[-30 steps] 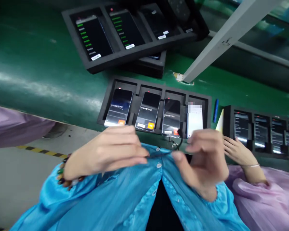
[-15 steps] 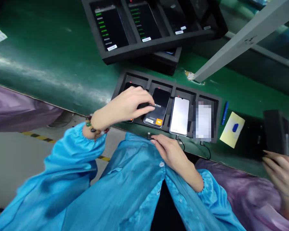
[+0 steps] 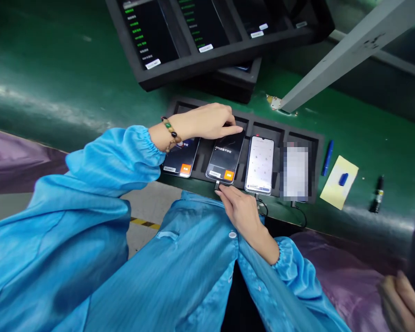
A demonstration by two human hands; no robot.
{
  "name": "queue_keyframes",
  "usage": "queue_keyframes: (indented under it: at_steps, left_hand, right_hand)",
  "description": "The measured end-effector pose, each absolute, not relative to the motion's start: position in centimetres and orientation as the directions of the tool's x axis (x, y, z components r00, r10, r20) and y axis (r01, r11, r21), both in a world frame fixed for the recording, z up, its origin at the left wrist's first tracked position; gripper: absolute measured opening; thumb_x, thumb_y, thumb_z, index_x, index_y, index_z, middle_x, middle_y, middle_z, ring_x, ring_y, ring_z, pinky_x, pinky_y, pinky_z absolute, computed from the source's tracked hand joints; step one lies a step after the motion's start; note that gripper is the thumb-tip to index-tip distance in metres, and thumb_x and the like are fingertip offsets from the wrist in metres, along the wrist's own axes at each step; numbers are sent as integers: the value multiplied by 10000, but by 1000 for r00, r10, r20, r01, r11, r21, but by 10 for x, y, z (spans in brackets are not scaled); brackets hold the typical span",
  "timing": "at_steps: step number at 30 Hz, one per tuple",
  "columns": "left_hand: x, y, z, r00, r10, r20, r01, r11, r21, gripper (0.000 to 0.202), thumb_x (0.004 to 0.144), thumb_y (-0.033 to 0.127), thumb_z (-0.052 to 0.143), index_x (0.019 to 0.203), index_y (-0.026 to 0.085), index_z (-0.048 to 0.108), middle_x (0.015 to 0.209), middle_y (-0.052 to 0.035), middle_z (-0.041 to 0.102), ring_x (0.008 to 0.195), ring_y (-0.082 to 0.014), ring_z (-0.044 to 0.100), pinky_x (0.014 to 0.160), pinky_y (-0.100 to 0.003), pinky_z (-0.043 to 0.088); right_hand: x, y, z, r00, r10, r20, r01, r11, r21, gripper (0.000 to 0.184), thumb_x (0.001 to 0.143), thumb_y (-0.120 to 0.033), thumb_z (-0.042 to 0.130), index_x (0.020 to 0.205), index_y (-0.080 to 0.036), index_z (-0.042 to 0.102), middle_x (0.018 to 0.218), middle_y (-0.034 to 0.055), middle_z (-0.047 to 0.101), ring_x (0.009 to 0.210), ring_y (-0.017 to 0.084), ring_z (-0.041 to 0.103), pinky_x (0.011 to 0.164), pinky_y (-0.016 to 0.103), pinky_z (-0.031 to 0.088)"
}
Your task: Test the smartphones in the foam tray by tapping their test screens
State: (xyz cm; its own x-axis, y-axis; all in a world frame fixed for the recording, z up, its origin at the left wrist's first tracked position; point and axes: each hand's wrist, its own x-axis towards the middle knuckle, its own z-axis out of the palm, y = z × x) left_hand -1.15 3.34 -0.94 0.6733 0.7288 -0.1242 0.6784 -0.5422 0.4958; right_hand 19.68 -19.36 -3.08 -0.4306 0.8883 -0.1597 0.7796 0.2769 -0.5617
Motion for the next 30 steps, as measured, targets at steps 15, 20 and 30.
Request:
queue_keyframes:
  at_steps: [15, 20, 30]
  left_hand:
    - [-11, 26, -4, 664, 733, -149, 678, -505, 534, 612, 1097, 632, 459, 1272, 171, 822, 1288, -137, 755, 1240, -326, 688, 1163, -482, 490]
    - [-10, 21, -6, 661, 741, -120, 689, -536, 488, 678, 1103, 671, 421, 1293, 156, 819, 1271, -144, 756, 1228, -333, 697, 1166, -499, 501]
    - [-7, 3, 1, 599, 796, -92, 741, -507, 441, 707, 1111, 685, 421, 1325, 120, 788, 1331, -179, 729, 1279, -352, 673, 1197, -539, 496]
  right_hand:
    - [189, -192, -27, -321, 913, -251, 739, 75, -670, 301, 1162, -382, 543, 1158, -217, 795, 1144, 84, 865, 1029, 237, 840, 876, 281, 583]
    - [188, -192, -24, -337, 902, -271, 761, 91, -643, 342, 1180, -415, 497, 1112, -226, 774, 1072, 69, 857, 972, 223, 831, 805, 268, 537]
    - [190, -196, -28, -364, 908, -209, 779, 173, -603, 371, 1174, -442, 505, 1197, -195, 781, 1074, 95, 838, 949, 223, 821, 775, 292, 564]
